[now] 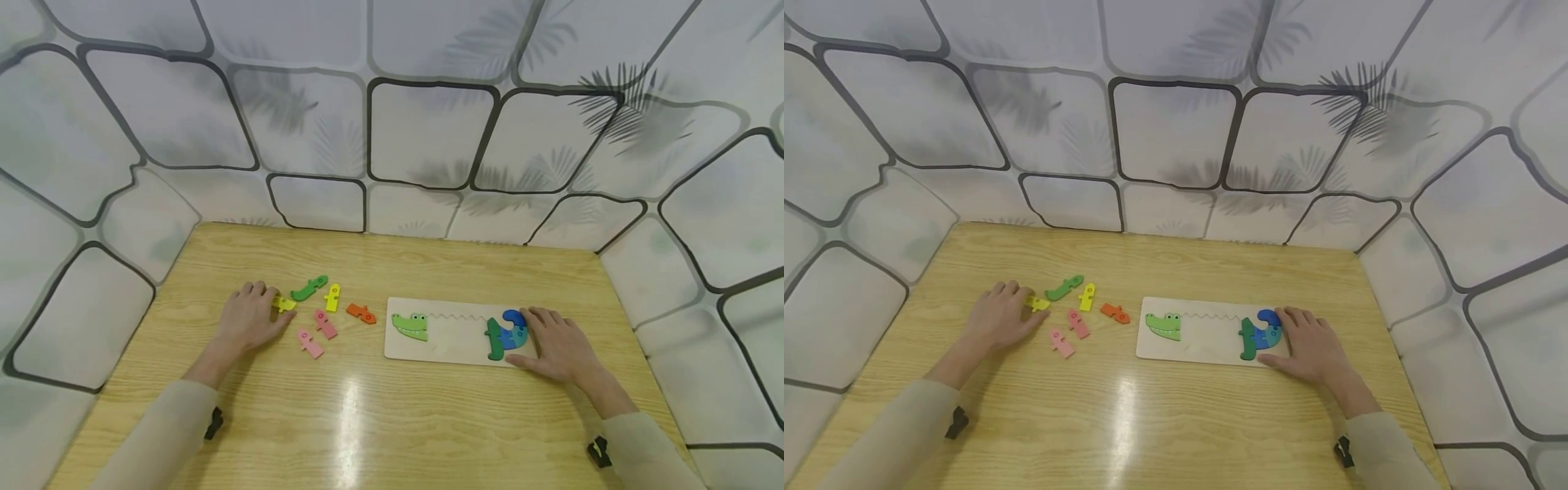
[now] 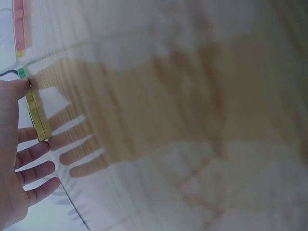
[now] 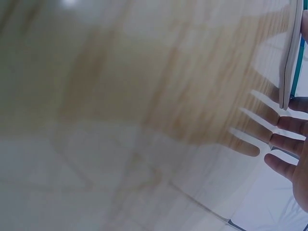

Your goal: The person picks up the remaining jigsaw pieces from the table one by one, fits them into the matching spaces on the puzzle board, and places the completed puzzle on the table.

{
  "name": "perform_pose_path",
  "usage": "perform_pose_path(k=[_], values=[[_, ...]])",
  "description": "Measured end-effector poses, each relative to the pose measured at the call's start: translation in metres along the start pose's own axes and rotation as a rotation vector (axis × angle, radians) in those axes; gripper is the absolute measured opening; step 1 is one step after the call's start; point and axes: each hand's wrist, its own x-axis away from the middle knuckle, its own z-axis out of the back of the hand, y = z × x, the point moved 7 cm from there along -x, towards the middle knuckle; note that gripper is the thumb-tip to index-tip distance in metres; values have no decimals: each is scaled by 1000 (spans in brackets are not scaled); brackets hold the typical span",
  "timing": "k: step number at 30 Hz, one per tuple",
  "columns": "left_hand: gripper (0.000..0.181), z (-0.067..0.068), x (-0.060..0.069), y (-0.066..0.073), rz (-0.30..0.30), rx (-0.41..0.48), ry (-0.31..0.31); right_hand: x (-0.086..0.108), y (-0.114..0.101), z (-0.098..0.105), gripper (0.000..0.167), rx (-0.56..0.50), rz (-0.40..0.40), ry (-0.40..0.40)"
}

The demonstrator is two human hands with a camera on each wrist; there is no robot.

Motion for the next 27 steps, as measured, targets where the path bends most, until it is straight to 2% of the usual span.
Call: perform_pose_path(k=[9,19,27], values=[[63,-3,2,-3,-12,23,9,0,-2,2,110,-8,-3,-8],[55,2,10,-5,-88,34,46,1,-2,3,110,-16,-4,-4],[55,3,12,-6,-120,26,60,1,-2,3,109,-16,-4,9]])
